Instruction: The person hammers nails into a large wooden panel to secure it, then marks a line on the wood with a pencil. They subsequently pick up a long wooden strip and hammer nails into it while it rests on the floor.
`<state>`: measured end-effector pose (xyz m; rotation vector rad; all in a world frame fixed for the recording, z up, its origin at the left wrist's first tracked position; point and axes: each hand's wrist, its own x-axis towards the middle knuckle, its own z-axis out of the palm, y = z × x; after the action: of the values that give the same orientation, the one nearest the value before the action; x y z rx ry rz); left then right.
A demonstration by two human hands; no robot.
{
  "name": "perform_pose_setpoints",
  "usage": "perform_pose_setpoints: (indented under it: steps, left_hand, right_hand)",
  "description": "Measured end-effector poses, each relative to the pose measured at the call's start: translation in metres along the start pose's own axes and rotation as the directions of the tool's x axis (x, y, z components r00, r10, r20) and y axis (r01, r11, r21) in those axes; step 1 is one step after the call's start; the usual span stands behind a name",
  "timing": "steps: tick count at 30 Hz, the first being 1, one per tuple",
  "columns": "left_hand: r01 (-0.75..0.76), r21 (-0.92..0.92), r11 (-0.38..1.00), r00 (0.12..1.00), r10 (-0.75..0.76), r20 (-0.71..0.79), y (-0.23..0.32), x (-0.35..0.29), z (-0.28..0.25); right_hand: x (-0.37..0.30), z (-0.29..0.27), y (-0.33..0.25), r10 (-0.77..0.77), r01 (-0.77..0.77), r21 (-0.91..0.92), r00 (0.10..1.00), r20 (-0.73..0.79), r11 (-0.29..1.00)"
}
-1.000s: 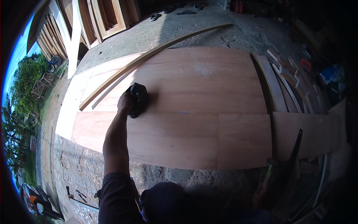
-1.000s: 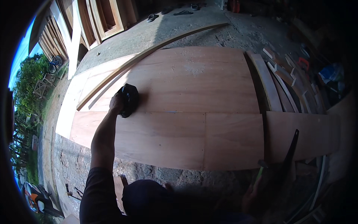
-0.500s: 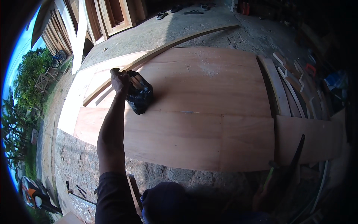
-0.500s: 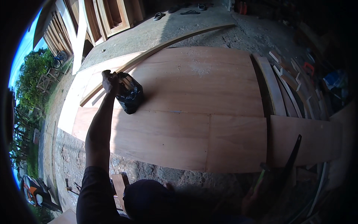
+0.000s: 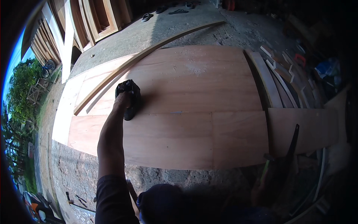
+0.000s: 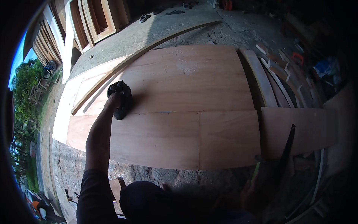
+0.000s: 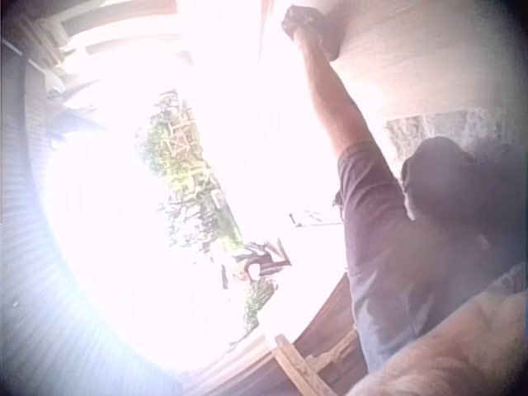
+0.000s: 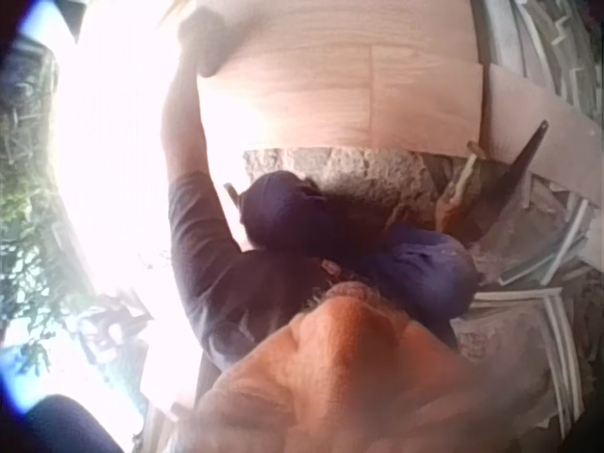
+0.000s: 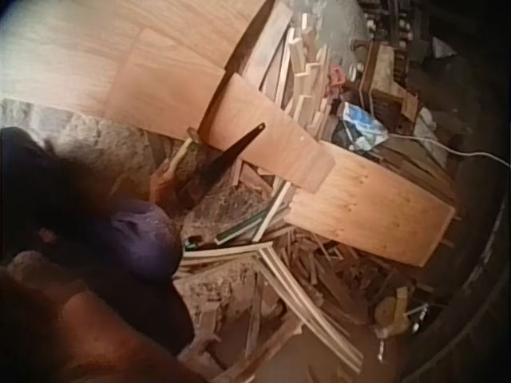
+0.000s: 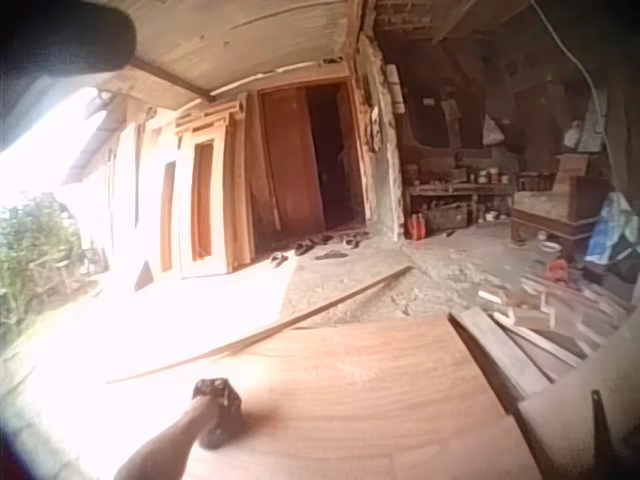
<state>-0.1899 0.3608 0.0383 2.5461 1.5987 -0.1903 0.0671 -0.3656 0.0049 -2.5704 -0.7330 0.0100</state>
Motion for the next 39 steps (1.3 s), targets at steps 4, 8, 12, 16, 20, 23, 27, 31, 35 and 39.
perform_pose_setpoints:
  steps: [4,8,12,16,20,23,27,31,35,39]
  left_hand:
    - [-0.296,-0.060,0.953,0.882,0.249,-0.401,-0.011,-0.009,0.020]
    - [-0.157,-0.471,0.868,0.977,0.067,-0.201,-0.015,-0.003,0.024]
    - [-0.026,-0.085,0.996,0.979,0.008,-0.203,0.007,-0.029,-0.001]
    - [0.066,-0.009,0.998,0.992,-0.067,-0.108,0.036,-0.041,-0.012]
    - [-0.060,-0.008,0.998,0.932,0.053,-0.357,-0.043,-0.014,-0.009]
    - [-0.244,0.062,0.968,0.783,0.234,-0.576,-0.020,-0.021,-0.011]
    - [-0.154,-0.477,0.865,0.932,-0.033,-0.360,0.005,-0.053,-0.040]
    - [-0.113,-0.991,-0.072,0.988,0.101,-0.120,0.110,-0.135,-0.026]
    - [0.336,-0.779,-0.529,0.850,0.527,0.009,0.226,-0.230,0.030]
    - [0.602,-0.551,-0.578,0.687,0.727,-0.013,0.306,-0.278,0.075]
  right_hand:
    - [0.002,-0.004,-0.002,0.038,-0.040,0.097,0.999,0.024,0.994]
    - [0.000,0.001,0.007,0.047,-0.052,0.206,0.998,0.028,0.977]
    - [0.006,-0.028,-0.022,0.082,-0.082,-0.005,0.996,0.041,0.997]
    - [-0.004,-0.025,-0.007,0.235,-0.246,0.102,0.966,0.104,0.964]
    - [0.010,-0.027,-0.030,0.321,-0.328,-0.013,0.916,0.240,0.945]
    - [0.002,-0.018,-0.011,0.185,-0.207,0.238,0.976,0.111,0.949]
    - [0.002,-0.020,-0.005,0.152,-0.173,0.325,0.984,0.090,0.930]
    - [0.013,-0.029,-0.023,0.097,-0.145,0.447,0.987,0.128,0.883]
    - [0.064,-0.011,-0.079,-0.225,0.144,0.672,0.974,0.035,0.726]
    - [0.114,-0.027,-0.144,-0.464,0.290,0.686,0.882,0.079,0.667]
